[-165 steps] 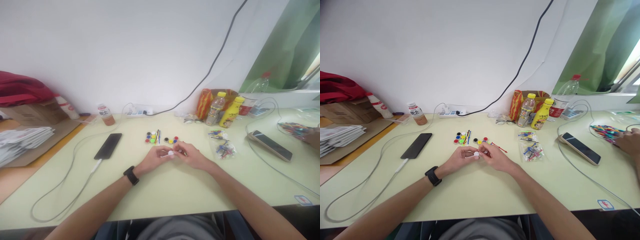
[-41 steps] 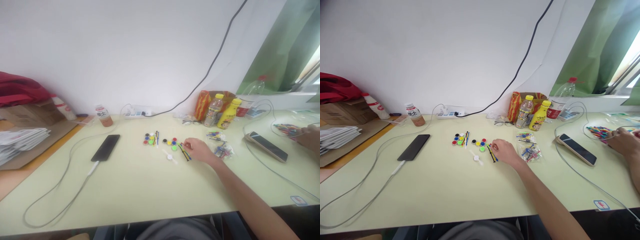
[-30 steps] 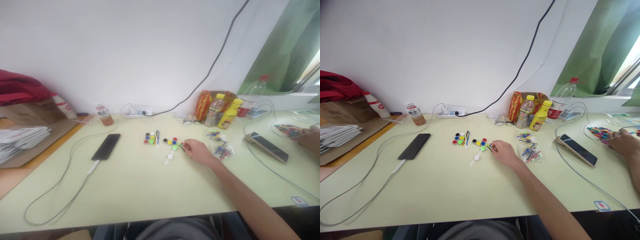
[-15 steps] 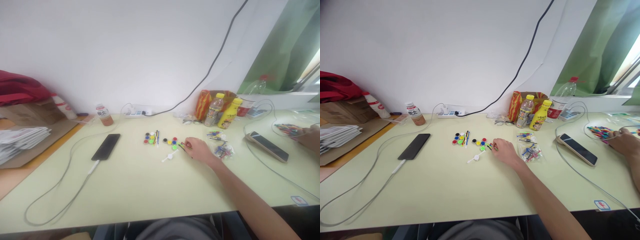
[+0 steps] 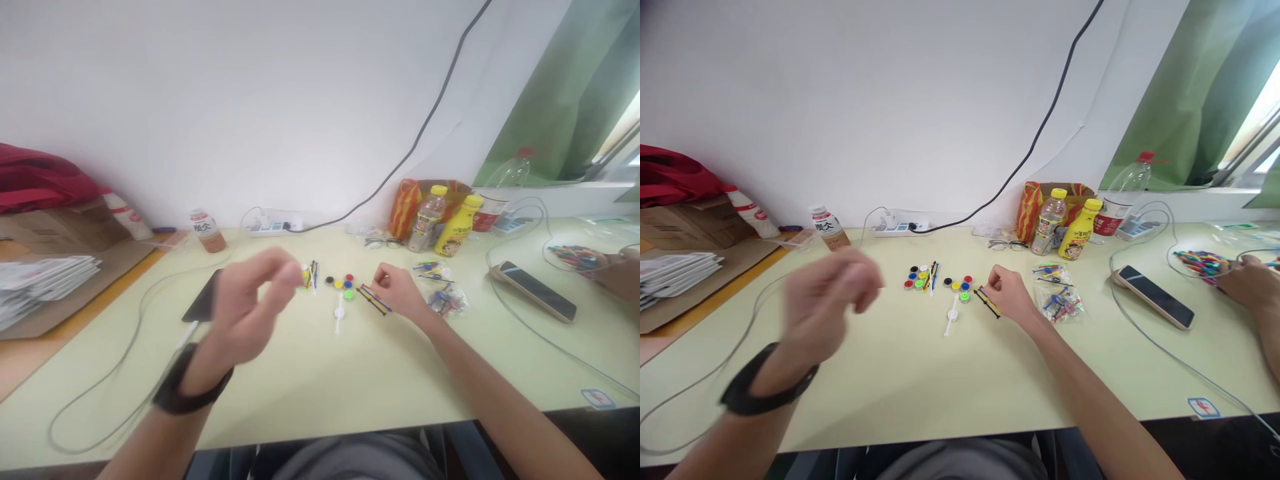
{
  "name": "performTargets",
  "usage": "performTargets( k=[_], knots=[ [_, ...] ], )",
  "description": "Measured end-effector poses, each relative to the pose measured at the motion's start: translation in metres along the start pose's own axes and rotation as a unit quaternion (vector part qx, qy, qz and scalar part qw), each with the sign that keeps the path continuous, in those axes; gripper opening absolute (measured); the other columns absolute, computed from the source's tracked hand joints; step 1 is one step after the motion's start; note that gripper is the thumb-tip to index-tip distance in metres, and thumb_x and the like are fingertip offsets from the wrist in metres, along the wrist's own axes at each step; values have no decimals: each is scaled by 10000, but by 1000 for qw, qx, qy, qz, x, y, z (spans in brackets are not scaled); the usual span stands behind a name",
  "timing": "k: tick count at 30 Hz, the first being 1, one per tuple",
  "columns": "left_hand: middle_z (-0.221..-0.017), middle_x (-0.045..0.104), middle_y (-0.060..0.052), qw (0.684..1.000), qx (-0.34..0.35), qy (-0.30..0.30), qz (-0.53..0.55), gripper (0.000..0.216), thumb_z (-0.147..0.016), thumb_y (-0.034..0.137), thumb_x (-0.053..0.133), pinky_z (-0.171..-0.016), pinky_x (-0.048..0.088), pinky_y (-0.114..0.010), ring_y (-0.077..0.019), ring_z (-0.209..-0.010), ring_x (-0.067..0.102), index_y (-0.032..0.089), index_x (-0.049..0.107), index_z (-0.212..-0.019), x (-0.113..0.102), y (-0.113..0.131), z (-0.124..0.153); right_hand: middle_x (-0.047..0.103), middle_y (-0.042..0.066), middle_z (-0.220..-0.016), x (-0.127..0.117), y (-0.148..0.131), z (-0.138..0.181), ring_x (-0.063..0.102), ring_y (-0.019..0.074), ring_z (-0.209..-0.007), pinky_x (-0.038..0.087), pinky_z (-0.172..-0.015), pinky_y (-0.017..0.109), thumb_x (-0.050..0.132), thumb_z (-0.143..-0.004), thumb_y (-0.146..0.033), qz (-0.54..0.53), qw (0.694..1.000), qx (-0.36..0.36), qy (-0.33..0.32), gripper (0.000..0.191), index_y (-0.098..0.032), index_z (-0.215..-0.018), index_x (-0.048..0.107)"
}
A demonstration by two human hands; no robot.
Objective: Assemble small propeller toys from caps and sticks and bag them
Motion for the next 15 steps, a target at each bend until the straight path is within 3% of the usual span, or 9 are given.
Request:
performTargets(
  k=[2, 4, 7, 9, 12, 15],
  knots=[
    [-626, 582, 19, 990, -46, -121, -51, 324, -1019, 418, 559, -513, 375, -242, -114, -539, 507, 177, 662, -828, 41, -31, 3, 633, -4, -760, 4, -4, -1, 571, 159, -605, 412, -583, 278, 544, -855, -247, -25, 999, -39, -10, 174, -207, -1014, 602],
    [-683, 624, 17, 970, -60, -214, -95, 274, -973, 460, 618, -569, 396, -253, -133, -593, 552, 198, 669, -911, 79, -59, 16, 636, 35, -889, 6, -13, 0, 598, 178, -729, 447, -680, 302, 482, -885, -208, -17, 996, -88, -6, 200, -202, -1052, 591],
    [-841, 681, -9, 957, -50, -257, -121, 263, -922, 468, 670, -633, 424, -276, -171, -704, 611, 220, 658, -1012, 116, -84, 38, 597, 34, -870, 13, -24, 4, 566, 188, -796, 432, -734, 312, 413, -937, -183, 0, 992, -121, -21, 135, -210, -905, 541],
    [-912, 692, -22, 953, -44, -272, -123, 224, -929, 427, 660, -664, 438, -289, -191, -764, 630, 227, 643, -1027, 131, -92, 51, 585, 15, -842, 23, -30, 9, 538, 179, -756, 411, -701, 300, 417, -968, -201, -2, 991, -123, -60, 128, -215, -916, 532],
    [-932, 692, -35, 952, -30, -272, -140, 132, -972, 310, 577, -676, 438, -305, -203, -780, 631, 225, 631, -1059, 141, -95, 62, 615, 30, -946, 36, -40, 17, 546, 176, -783, 410, -729, 300, 493, -975, -232, 22, 982, -150, -110, 99, -216, -1023, 579],
    [-950, 696, -46, 954, -18, -262, -146, 155, -993, 234, 514, -682, 438, -309, -206, -800, 639, 226, 642, -1080, 142, -99, 63, 613, 34, -956, 44, -41, 20, 553, 177, -804, 401, -743, 303, 510, -984, -233, 63, 975, -165, -134, 87, -219, -982, 595]
  ],
)
Point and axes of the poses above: each hand's wrist, its own z-axis away from the middle knuckle, its own x-axis out of the palm, y = z × x, the point moved 9 cm from there along -z, towards the middle knuckle
